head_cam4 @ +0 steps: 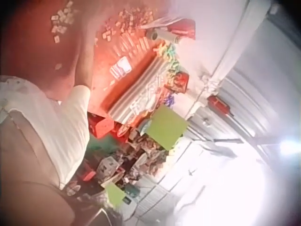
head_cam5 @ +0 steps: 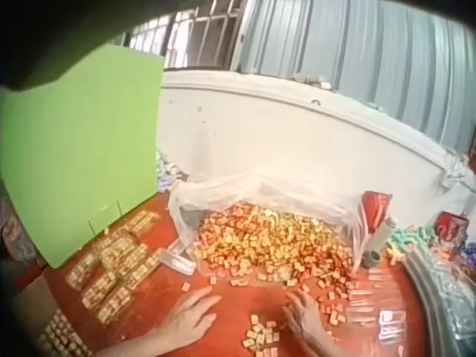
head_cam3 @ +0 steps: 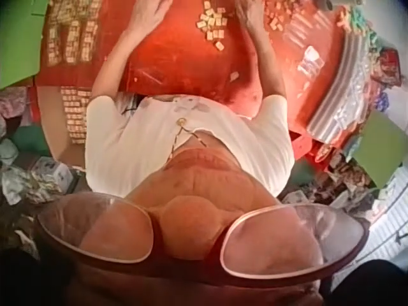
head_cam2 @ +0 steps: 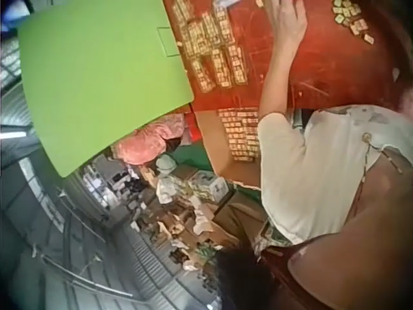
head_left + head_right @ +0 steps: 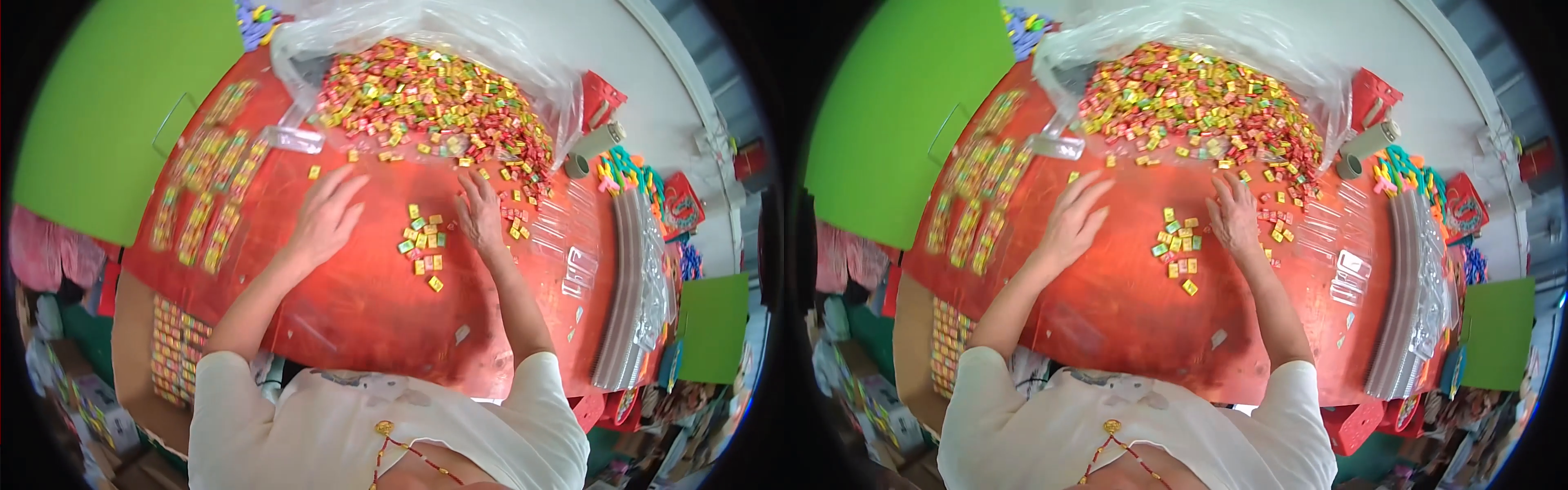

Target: Sorting small colorful square items on a red table and placing them into small plastic bags.

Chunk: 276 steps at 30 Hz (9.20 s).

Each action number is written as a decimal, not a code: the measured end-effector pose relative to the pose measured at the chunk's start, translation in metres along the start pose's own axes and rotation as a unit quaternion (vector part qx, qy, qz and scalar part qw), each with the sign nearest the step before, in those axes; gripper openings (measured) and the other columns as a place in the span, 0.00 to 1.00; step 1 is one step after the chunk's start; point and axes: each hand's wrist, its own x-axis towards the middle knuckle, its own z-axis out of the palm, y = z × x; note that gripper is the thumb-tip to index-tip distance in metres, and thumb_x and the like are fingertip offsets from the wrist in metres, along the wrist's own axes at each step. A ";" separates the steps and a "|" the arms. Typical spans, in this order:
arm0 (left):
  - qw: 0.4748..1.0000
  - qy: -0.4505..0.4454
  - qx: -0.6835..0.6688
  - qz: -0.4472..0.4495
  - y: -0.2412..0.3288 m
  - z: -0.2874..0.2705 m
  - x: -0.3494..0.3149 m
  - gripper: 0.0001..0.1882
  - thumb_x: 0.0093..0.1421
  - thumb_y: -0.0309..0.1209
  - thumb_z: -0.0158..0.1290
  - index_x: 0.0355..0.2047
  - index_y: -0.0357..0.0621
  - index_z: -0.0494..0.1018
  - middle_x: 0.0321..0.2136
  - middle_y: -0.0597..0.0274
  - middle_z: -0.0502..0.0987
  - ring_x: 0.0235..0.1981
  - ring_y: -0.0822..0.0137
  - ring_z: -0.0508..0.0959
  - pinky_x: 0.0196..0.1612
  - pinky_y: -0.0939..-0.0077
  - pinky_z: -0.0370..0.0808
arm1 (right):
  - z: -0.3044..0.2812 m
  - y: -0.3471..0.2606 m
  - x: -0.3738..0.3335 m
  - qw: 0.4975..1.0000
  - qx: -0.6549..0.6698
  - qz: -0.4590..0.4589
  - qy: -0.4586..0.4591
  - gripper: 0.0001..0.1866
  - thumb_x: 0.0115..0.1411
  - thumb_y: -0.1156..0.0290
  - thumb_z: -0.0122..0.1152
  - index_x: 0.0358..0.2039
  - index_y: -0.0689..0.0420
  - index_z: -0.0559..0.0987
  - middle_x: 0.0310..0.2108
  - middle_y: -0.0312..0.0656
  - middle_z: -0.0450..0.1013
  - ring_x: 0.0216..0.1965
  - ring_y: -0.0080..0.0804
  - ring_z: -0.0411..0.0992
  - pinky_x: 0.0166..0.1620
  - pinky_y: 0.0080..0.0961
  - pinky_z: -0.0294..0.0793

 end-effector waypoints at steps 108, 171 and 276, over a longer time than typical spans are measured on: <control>0.967 -0.187 -0.143 -0.095 -0.080 0.201 0.303 0.16 0.58 0.39 0.47 0.27 0.37 0.74 0.23 0.49 0.75 0.28 0.51 0.75 0.35 0.57 0.68 | 0.016 0.166 0.076 0.976 -0.216 0.034 0.010 0.14 0.60 0.59 0.60 0.40 0.56 0.78 0.46 0.43 0.72 0.54 0.40 0.69 0.51 0.48 0.68; 0.977 -0.163 -0.077 -0.113 -0.030 -0.060 -0.115 0.21 0.64 0.29 0.51 0.58 0.40 0.71 0.54 0.49 0.75 0.58 0.52 0.73 0.60 0.65 0.69 | -0.010 -0.244 -0.127 0.965 0.101 -0.146 -0.192 0.28 0.59 0.60 0.63 0.59 0.52 0.71 0.62 0.48 0.64 0.61 0.47 0.64 0.60 0.46 0.62; 0.953 -0.166 0.249 -0.032 0.026 0.005 -0.114 0.13 0.55 0.39 0.62 0.38 0.51 0.75 0.35 0.58 0.73 0.39 0.58 0.76 0.41 0.58 0.64 | 0.008 -0.169 -0.081 0.990 0.039 -0.037 -0.132 0.17 0.56 0.67 0.65 0.47 0.53 0.79 0.37 0.42 0.71 0.42 0.40 0.73 0.46 0.39 0.68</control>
